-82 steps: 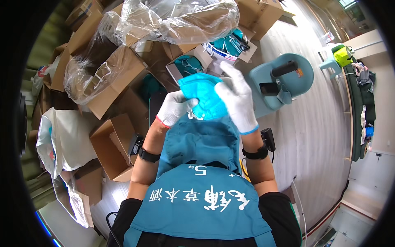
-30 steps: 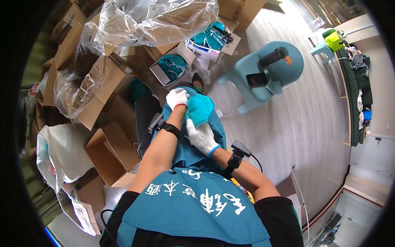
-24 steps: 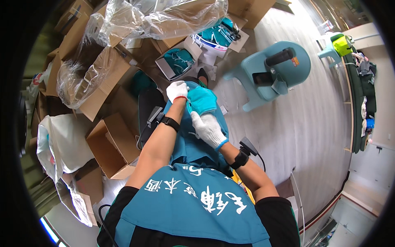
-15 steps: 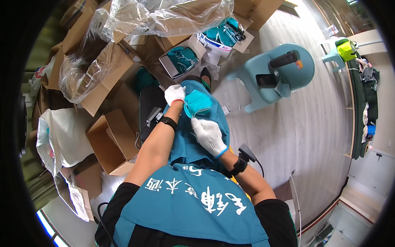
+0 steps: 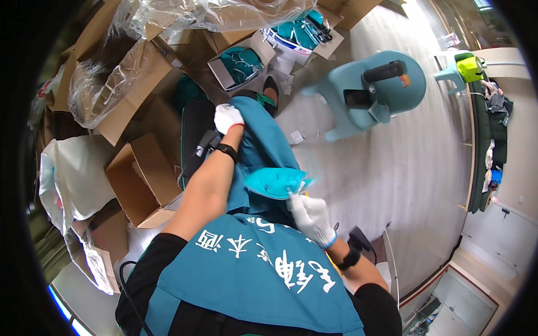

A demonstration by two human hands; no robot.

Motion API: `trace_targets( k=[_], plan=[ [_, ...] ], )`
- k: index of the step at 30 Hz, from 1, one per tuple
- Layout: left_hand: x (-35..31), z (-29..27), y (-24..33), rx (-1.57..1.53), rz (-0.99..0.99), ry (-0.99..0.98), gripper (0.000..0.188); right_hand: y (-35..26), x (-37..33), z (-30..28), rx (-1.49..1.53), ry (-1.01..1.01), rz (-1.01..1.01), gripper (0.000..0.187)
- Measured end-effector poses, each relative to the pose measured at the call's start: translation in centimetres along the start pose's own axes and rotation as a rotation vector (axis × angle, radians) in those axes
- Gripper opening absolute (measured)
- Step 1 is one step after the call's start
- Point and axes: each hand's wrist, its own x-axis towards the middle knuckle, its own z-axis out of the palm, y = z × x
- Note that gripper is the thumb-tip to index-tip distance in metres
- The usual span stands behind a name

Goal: Inspecting and organizing green face masks from cardboard boxes.

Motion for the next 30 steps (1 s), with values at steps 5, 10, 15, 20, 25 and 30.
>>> trace_targets(
  k=[5,10,15,20,25,30],
  plan=[
    [1.7,0.3,-1.3,-0.012,0.037,-0.025,0.024,1.2,0.0,-2.4,0.055,0.210,0.261,0.043],
    [1.1,-2.0,-0.6,-0.510,-0.159,-0.363,0.043,0.3,4.5,-1.8,0.139,0.239,0.081,0.040],
    [-2.9,-10.0,1.5,-1.003,-0.164,-0.500,0.052,-2.2,8.3,-0.5,0.263,0.248,-0.018,0.033],
    [-8.0,-17.4,3.3,-0.709,0.077,-0.872,0.039,-2.6,11.3,1.0,0.183,0.172,-0.045,0.026],
    [-9.5,-17.1,4.6,-0.871,-0.168,-1.301,0.020,-2.3,12.0,2.8,-0.225,0.244,-0.488,0.023],
    [-8.8,-16.5,2.8,-1.260,-0.421,-1.333,0.018,-1.6,12.2,2.3,-0.420,0.252,-0.514,0.025]
  ],
)
